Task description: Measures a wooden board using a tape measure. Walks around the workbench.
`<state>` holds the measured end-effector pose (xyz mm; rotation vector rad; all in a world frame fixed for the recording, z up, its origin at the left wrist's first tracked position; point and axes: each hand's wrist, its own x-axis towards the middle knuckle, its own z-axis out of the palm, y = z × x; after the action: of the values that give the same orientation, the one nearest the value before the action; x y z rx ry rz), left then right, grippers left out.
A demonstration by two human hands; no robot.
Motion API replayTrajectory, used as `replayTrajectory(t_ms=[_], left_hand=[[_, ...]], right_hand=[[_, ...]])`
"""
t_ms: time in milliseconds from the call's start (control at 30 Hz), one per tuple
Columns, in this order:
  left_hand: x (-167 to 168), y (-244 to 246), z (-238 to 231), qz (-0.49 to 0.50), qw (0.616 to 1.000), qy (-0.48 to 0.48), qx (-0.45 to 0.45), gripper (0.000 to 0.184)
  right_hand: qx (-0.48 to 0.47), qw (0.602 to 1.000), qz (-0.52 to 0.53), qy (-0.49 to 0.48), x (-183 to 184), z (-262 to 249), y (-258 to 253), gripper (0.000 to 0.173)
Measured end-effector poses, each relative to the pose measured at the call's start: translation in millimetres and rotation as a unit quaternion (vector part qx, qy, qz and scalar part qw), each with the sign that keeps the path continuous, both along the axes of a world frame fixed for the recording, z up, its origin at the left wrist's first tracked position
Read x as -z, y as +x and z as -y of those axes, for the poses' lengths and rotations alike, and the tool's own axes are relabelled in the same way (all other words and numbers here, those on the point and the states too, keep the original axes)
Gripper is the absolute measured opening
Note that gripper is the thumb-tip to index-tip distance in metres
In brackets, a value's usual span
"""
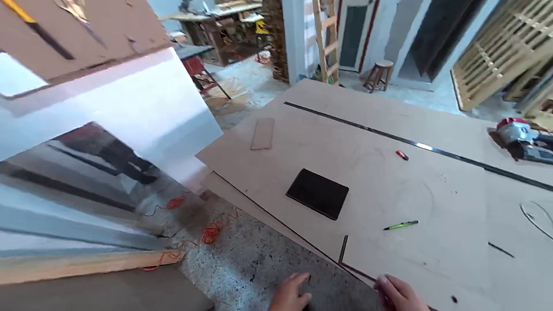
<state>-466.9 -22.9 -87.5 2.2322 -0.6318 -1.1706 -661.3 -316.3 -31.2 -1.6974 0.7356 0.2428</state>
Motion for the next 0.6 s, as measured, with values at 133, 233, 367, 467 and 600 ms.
replayTrajectory(t_ms=[133, 233, 367, 467, 600], left_hand=[[-1.1, 56.3, -70.6, -0.012, 0.998, 0.046, -0.052, 0.059], [8.0, 95.5, -96.5, -0.002, 0.998, 0.039, -0.057, 0.058], [19.1, 143.6, -100.6, 0.007, 0.995, 0.048, -0.084, 0.059], [11.1, 181.7, -86.4, 0.022, 0.992, 0.087, -0.085, 0.061], [-11.7, 235.7, -84.7, 0.056, 0.987, 0.124, -0.085, 0.065]], right_hand=[[-0.031, 0.999, -0.027, 0.008, -7.8, -41.4, 72.9, 0.045], [-0.033, 0.998, -0.044, 0.021, -4.0, -53.2, 105.9, 0.043], [-0.050, 0.996, -0.061, 0.042, 13.3, -59.3, 154.0, 0.040], [-0.056, 0.994, -0.061, 0.067, 25.9, -58.3, 212.1, 0.040], [-0.022, 0.989, -0.049, 0.139, 28.8, -67.1, 302.4, 0.038]])
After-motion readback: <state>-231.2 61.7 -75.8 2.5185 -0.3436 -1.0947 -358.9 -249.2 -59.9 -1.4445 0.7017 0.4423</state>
